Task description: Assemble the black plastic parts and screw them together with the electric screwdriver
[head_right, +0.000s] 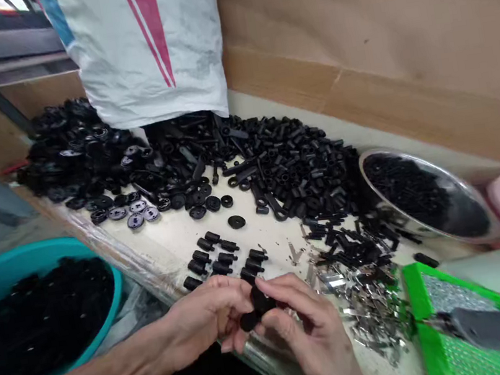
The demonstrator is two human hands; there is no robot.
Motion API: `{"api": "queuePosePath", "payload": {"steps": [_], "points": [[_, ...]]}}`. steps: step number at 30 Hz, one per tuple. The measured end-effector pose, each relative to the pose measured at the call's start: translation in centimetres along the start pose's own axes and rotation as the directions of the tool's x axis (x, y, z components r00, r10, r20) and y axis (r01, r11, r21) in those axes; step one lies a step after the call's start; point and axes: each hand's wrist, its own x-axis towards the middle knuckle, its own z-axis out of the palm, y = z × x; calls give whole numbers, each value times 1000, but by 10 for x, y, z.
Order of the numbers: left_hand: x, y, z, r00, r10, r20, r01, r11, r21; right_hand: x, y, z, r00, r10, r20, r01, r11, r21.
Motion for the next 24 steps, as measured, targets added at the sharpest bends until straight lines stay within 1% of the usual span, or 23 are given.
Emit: {"api": "queuePosePath", "payload": {"steps": [3, 5, 7, 9, 13, 16, 18, 20, 22, 23, 24], "points": [[-4, -2, -1, 999, 1, -41, 1, 999, 36, 1, 2, -4, 997, 68, 45, -66, 997, -38], [-6, -2, -1, 1000, 11, -21, -9, 998, 63, 2, 1, -6, 994, 89, 70, -85, 995, -56], [-9, -1, -2, 999, 29, 32, -32, 996, 85, 3, -1, -8, 992, 86, 93, -81, 995, -58], [-12, 1, -4, 998, 48, 51, -53, 995, 85, 5, -3, -10, 989, 74, 130, -69, 997, -41], [-20, 7, -5, 998, 57, 4, -57, 994, 90, 6, -6, -11, 978, 89, 187, -85, 996, -30], [-23, 9, -4, 998, 55, -14, -53, 992, 116, 6, -6, -13, 977, 68, 204, -64, 998, -28], [-23, 9, -4, 998, 55, 26, -57, 994, 98, 6, -7, -16, 972, 33, 232, -30, 999, -16], [-22, 8, -5, 991, 34, 131, -38, 999, 33, 7, -9, -19, 966, -10, 259, 8, 1000, 10], [-21, 6, -5, 971, 12, 238, -1, 999, -44, 7, -11, -21, 964, -70, 256, 61, 997, 41], [-21, 6, -5, 963, 4, 271, 16, 997, -72, 8, -13, -22, 963, -105, 248, 95, 994, 52], [-21, 5, -3, 960, -3, 279, 26, 997, -79, 8, -14, -22, 961, -134, 243, 125, 991, 52]]}}
